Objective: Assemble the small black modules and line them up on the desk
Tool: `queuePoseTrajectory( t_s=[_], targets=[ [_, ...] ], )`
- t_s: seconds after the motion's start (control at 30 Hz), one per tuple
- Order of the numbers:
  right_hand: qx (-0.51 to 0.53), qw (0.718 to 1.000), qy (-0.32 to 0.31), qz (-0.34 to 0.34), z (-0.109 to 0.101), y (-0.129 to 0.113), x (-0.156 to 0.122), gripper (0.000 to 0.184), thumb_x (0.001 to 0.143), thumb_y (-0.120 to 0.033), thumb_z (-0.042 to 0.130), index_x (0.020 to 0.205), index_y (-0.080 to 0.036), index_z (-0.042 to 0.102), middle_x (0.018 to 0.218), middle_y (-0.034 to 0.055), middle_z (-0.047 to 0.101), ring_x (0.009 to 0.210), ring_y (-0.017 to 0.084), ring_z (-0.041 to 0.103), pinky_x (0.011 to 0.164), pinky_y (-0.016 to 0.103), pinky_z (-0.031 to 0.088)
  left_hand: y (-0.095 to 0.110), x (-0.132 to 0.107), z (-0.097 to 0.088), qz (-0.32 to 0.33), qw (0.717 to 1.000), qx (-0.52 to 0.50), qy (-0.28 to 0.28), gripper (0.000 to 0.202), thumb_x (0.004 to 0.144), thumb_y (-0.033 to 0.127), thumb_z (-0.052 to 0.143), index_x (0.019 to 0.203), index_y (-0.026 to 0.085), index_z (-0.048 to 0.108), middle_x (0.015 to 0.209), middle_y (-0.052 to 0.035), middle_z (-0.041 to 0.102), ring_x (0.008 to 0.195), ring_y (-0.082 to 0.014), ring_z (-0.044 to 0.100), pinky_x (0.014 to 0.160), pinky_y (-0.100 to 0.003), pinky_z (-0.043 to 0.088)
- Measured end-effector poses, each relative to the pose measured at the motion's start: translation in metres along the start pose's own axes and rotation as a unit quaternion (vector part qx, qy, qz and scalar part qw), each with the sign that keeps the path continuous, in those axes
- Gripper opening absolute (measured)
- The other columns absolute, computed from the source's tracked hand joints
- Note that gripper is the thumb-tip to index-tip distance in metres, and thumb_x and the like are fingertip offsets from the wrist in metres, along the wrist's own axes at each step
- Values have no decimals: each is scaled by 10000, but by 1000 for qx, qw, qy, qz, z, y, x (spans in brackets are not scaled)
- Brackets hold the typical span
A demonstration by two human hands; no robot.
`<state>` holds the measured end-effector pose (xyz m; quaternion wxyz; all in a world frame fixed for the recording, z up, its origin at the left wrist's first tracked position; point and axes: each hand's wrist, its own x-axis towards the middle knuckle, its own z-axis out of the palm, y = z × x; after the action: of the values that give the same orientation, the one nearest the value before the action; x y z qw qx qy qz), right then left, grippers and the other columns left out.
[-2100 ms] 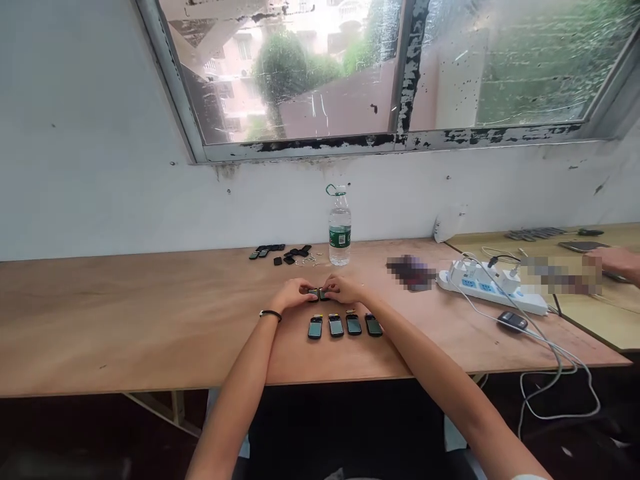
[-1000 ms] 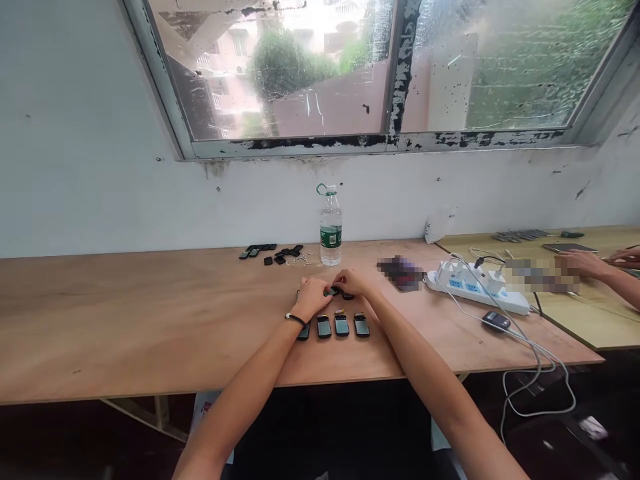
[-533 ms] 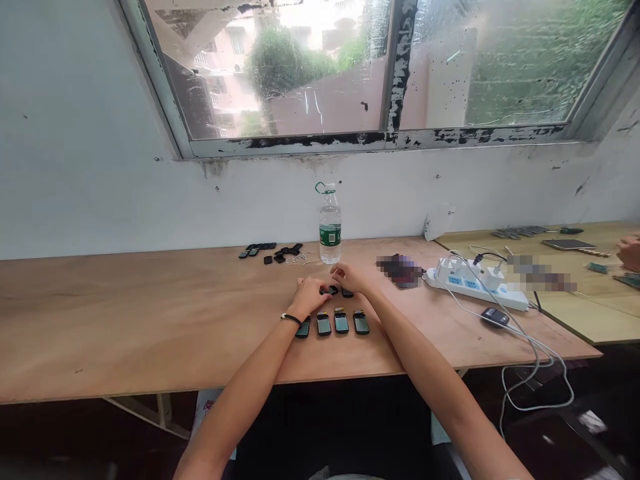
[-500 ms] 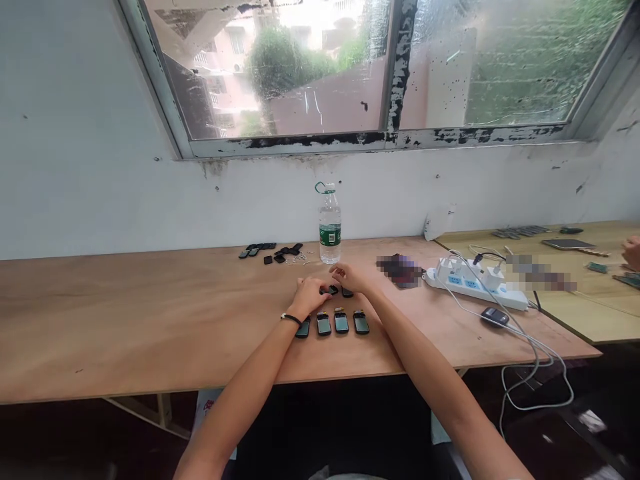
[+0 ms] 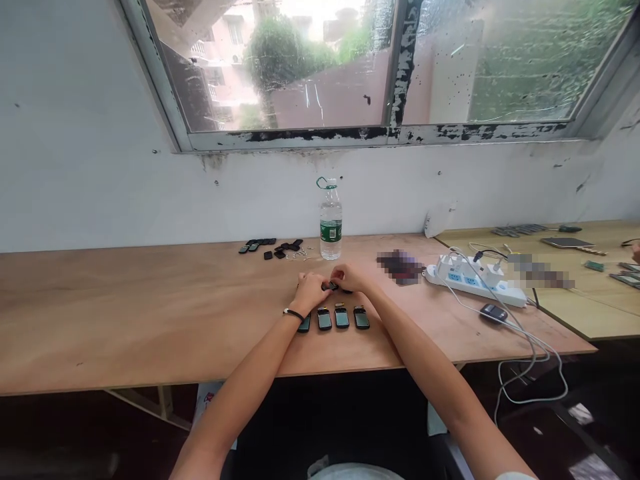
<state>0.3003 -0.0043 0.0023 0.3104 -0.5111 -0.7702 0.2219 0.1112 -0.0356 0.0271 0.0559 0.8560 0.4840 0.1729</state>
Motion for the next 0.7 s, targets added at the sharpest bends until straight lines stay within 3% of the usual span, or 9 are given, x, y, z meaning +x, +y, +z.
queuePoseTrajectory(
  t_s=[0.13, 0.3, 0.43, 0.53, 0.6, 0.7],
  targets=[
    [-21, 1000, -10, -6, -1, 1, -1, 189, 875, -189, 604, 769, -119, 744, 718, 41, 697, 638, 130, 571, 618, 235, 419, 5, -1, -1, -4, 1000, 19, 0, 139, 855, 310, 693, 839, 228, 804, 955, -91, 795, 1097, -325, 644, 1015, -475, 341],
    [-54, 995, -46, -76, -4, 7, 0, 364, 922, -250, 546, 613, -130, 697, 610, 27, 623, 613, 134, 527, 608, 248, 396, 8, 1, 3, -2, 1000, 15, 15, 151, 857, 307, 705, 816, 197, 800, 931, -120, 784, 1070, -329, 643, 1010, -479, 315],
    [-28, 989, -45, -141, -4, 10, -2, 258, 908, -199, 559, 891, -148, 811, 854, 68, 748, 816, 189, 650, 748, 270, 494, 5, 3, 6, 20, 999, 9, 27, 280, 876, 474, 734, 819, 212, 816, 915, -109, 777, 1076, -322, 622, 992, -465, 323],
    [1, 985, -47, -166, -5, 10, -3, 290, 904, -185, 568, 1055, -177, 815, 1053, 81, 782, 980, 231, 689, 881, 322, 540, -3, 6, 4, 27, 998, -43, 43, 321, 887, 557, 717, 902, 261, 838, 908, -72, 776, 1071, -298, 627, 976, -427, 355],
    [26, 987, -23, -159, -10, 12, -3, 318, 929, -200, 551, 1126, -187, 800, 1154, 83, 774, 1074, 250, 688, 949, 362, 549, -12, 8, 0, 28, 992, -92, 77, 300, 947, 517, 655, 999, 281, 833, 982, -51, 786, 1072, -275, 635, 976, -406, 385],
    [27, 994, 57, -92, -24, 19, -8, 342, 939, -195, 539, 1181, -183, 781, 1261, 103, 739, 1161, 262, 672, 1008, 400, 545, -28, 12, -5, 26, 984, -126, 120, 269, 1003, 364, 573, 1040, 250, 814, 1061, -50, 785, 1061, -250, 646, 979, -380, 438]
  ],
)
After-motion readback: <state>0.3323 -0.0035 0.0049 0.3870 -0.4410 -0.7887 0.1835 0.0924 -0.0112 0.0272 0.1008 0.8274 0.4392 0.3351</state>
